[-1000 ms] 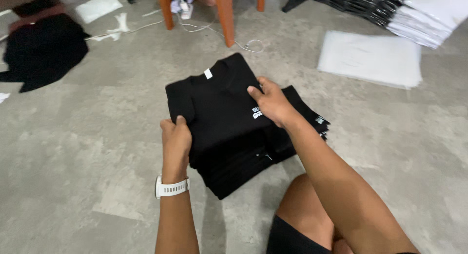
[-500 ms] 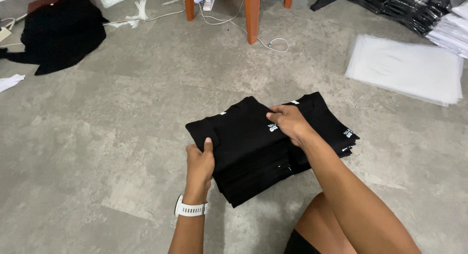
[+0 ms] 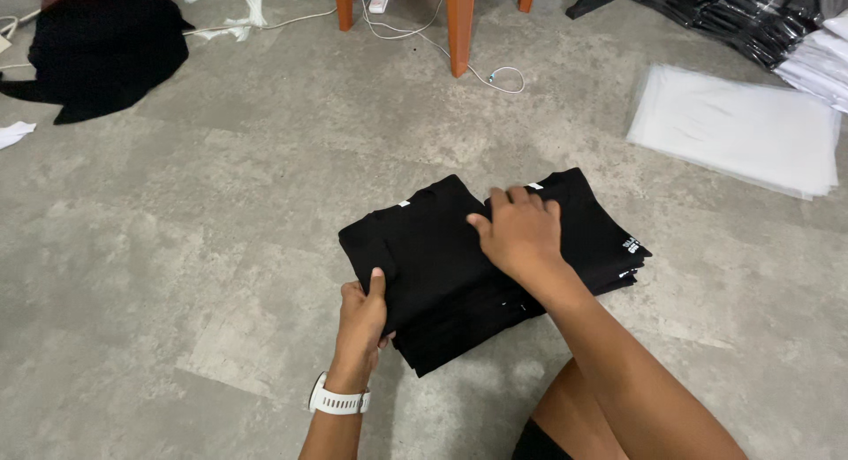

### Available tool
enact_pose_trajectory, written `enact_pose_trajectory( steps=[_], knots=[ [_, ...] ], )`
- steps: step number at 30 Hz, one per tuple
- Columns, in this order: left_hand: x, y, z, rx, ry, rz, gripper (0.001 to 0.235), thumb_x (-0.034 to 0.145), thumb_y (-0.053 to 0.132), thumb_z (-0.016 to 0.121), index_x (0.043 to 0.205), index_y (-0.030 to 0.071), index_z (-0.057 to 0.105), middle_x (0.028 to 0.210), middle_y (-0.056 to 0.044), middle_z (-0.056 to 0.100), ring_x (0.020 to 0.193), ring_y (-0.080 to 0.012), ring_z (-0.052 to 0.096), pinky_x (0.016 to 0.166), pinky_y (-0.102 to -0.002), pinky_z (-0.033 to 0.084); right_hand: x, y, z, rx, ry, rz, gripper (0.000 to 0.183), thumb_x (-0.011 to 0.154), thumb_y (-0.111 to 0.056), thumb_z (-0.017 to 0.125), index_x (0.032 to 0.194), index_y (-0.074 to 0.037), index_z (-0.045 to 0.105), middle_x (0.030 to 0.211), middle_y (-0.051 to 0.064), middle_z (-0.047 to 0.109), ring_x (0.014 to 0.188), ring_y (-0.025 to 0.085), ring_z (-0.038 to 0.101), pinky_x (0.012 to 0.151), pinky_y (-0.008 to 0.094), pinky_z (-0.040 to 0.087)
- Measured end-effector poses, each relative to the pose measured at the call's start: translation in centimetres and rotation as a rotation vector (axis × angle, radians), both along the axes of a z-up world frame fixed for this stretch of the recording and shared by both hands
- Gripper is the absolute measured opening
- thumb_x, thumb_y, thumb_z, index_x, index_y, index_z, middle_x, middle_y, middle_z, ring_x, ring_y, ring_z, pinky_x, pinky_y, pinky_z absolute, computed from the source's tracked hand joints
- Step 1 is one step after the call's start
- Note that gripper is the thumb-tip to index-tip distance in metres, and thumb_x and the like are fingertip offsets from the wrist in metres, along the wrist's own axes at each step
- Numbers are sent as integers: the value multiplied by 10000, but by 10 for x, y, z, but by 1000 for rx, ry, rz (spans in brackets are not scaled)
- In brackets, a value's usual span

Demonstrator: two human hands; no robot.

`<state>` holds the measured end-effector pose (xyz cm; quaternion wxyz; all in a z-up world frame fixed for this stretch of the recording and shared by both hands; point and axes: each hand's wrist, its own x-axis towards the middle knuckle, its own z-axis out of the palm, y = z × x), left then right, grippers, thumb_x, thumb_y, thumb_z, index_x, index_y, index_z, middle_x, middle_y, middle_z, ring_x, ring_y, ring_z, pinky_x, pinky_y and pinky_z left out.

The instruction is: The person sits on the floor and folds black t-shirts by hand. They smooth the shirts, fold the sleeves and sides inward, then fold the bottom up to create a neat rectangle, stacking the finished shirts to the side.

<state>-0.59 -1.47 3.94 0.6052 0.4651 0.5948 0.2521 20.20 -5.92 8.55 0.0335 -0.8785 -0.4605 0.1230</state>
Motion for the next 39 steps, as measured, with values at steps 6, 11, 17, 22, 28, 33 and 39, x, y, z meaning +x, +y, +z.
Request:
enact_pose_trajectory(
  steps=[6, 11, 17, 22, 28, 33, 39],
  knots=[
    [-20, 17, 27, 195, 207, -54, 571, 1038, 431, 254, 1182, -67, 493, 903, -255, 614, 683, -350, 704, 461, -369, 496, -48, 9, 25, 22, 237, 425, 542, 1001, -410, 267, 1467, -186, 431, 1530, 166, 384, 1431, 412, 310, 1156, 527, 233],
    [0, 2, 51, 142, -135, 73, 591, 1037, 349, 254, 1445, -78, 232, 1435, -309, 259, 1369, -433, 228, 1101, -517, 213, -57, 11, 5, -123, 196, 437, 559, 977, -432, 233, 1460, -244, 444, 1545, 91, 376, 1453, 348, 287, 1180, 512, 176],
    [16, -25, 55, -17, -439, 110, 660, 1033, 459, 164, 1578, 117, 19, 1627, -190, 14, 1496, -357, -13, 1205, -480, 57, -54, 5, -26, -65, 113, 460, 544, 966, -439, 259, 1424, -262, 494, 1513, 81, 430, 1427, 345, 345, 1161, 503, 227],
    [16, -29, 34, 62, -445, 71, 609, 1061, 391, 140, 1569, 120, -56, 1625, -184, -85, 1493, -347, -90, 1213, -466, -17, -63, -6, -44, -5, 44, 465, 550, 970, -425, 244, 1428, -246, 490, 1502, 111, 438, 1413, 357, 361, 1151, 514, 224],
    [12, -43, 3, 133, -432, 46, 617, 1046, 437, 149, 1574, 180, -40, 1639, -117, -94, 1503, -300, -60, 1225, -418, 4, -68, -25, -39, 34, 52, 466, 557, 994, -397, 213, 1482, -209, 408, 1554, 139, 347, 1452, 376, 271, 1173, 520, 166],
    [20, -62, 37, 82, -553, 92, 671, 1005, 548, 143, 1578, 207, 66, 1649, -42, 31, 1509, -233, 26, 1227, -379, 96, -60, -22, -33, -6, 68, 498, 591, 1012, -449, 146, 1512, -199, 338, 1577, 152, 298, 1459, 388, 252, 1189, 536, 145],
    [-16, 25, -126, 62, -746, 284, 530, 1020, 471, 267, 1404, 173, 478, 1387, -27, 550, 1270, -185, 505, 1065, -352, 384, -54, -40, -41, 561, -238, 545, 572, 983, -492, 323, 1437, -169, 448, 1470, 141, 451, 1375, 359, 381, 1136, 581, 148]
  ],
)
